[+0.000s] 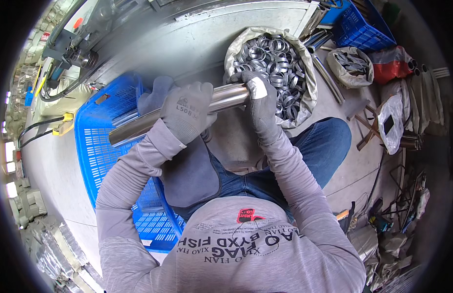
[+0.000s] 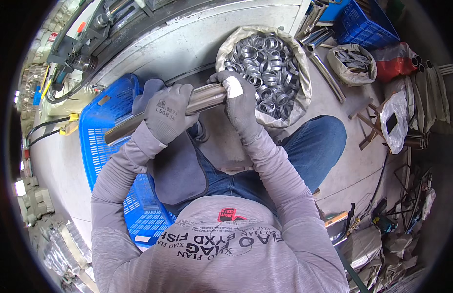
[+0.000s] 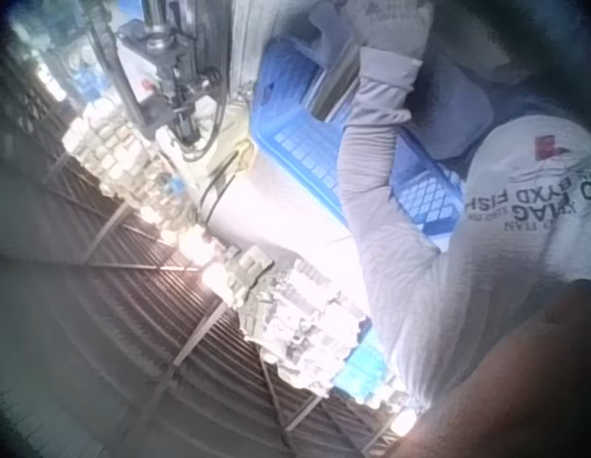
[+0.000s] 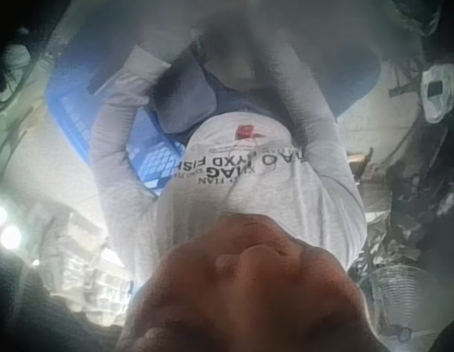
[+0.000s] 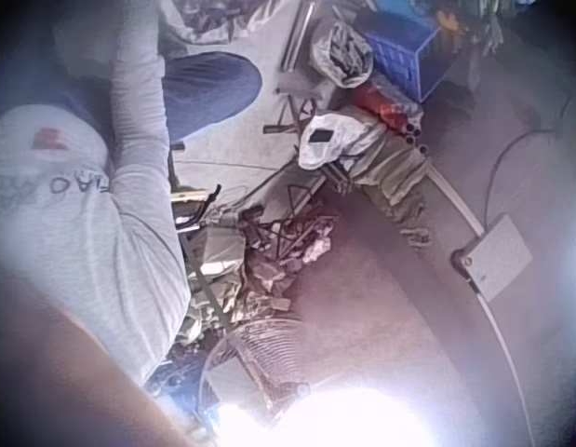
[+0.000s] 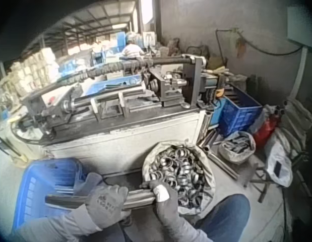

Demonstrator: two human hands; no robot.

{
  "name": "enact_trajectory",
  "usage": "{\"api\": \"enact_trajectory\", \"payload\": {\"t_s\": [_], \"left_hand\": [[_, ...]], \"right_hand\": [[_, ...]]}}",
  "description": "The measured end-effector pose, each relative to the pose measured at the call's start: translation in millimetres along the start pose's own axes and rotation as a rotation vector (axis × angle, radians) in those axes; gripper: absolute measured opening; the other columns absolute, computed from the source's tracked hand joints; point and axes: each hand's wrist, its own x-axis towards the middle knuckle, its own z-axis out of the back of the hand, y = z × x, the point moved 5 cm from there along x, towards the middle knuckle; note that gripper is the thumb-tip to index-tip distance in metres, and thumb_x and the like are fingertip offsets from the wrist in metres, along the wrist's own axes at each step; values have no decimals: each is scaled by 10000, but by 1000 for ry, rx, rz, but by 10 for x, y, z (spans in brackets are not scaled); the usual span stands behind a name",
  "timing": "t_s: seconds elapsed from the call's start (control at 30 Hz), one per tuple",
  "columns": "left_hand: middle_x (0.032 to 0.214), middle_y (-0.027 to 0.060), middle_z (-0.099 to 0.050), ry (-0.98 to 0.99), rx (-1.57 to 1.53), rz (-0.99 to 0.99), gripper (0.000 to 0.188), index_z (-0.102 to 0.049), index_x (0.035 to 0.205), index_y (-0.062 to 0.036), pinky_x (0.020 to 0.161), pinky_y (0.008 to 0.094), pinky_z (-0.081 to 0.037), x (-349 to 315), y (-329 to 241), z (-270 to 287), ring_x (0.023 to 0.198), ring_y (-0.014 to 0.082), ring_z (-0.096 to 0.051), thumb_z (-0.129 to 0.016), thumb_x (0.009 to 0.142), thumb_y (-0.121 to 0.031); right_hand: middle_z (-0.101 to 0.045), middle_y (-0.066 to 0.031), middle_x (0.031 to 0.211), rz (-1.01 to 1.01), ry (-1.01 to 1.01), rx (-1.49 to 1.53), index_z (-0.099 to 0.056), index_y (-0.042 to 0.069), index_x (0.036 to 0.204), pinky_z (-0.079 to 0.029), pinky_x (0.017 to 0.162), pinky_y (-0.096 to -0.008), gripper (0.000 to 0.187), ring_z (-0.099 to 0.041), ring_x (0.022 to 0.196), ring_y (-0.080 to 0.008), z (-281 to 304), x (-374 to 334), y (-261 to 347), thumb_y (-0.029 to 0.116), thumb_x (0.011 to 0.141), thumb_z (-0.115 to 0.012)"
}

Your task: The person inserts small metal rings into a large metal tube by hand, then places the filled tube into a blue crate.

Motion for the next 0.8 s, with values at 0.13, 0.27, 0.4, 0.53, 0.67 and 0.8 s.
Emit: {"api": "enact_trajectory", "payload": {"t_s": [0.13,0.27,0.4,0.53,0.67,0.8], "left_hand": [[926,117,-680,83,74,28,400,-582,1028,-79,806,412,-570,5,-47,-47,879,287,-714,-819,770,-273],[931,93,-672,80,132,25,404,-568,1018,-95,812,392,-557,-22,-94,-52,893,264,-708,-831,765,-268],[941,94,-657,117,130,8,438,-580,1068,-83,828,410,-544,-43,-73,-90,925,273,-696,-843,774,-274],[1110,155,-686,-250,-53,-156,508,-632,1192,-42,923,432,-534,-173,-208,320,1042,325,-676,-865,783,-234],[1219,107,-679,-444,-1079,338,495,-626,1305,11,1007,395,-526,-702,360,173,1105,230,-664,-837,919,-216],[1166,98,-713,-667,-1620,257,293,-644,1290,21,977,341,-556,-537,889,-22,1068,200,-686,-661,1049,-144]], "right_hand": [[-756,-127,1001,-54,14,-63,-731,-53,1084,-545,858,-330,355,-700,925,-194,3,0,-38,224,1072,-508],[-757,-118,977,-43,-24,-145,-740,-41,1068,-545,856,-329,329,-694,909,-183,-17,-35,-139,198,1063,-514],[-755,-105,957,-249,-77,42,-750,-30,1062,-547,839,-340,268,-692,884,-183,-37,-43,-423,162,1027,-565],[-731,-107,898,-289,-107,99,-738,-20,992,-574,703,-322,310,-699,773,-189,144,57,-410,236,1006,-563],[-718,-114,885,-507,-292,594,-692,41,969,-595,626,-332,292,-702,731,-214,378,206,-178,294,1013,-551],[-728,-110,918,-444,-100,454,-706,21,1113,-577,607,-322,398,-699,713,-207,272,300,-461,391,996,-616]]}}
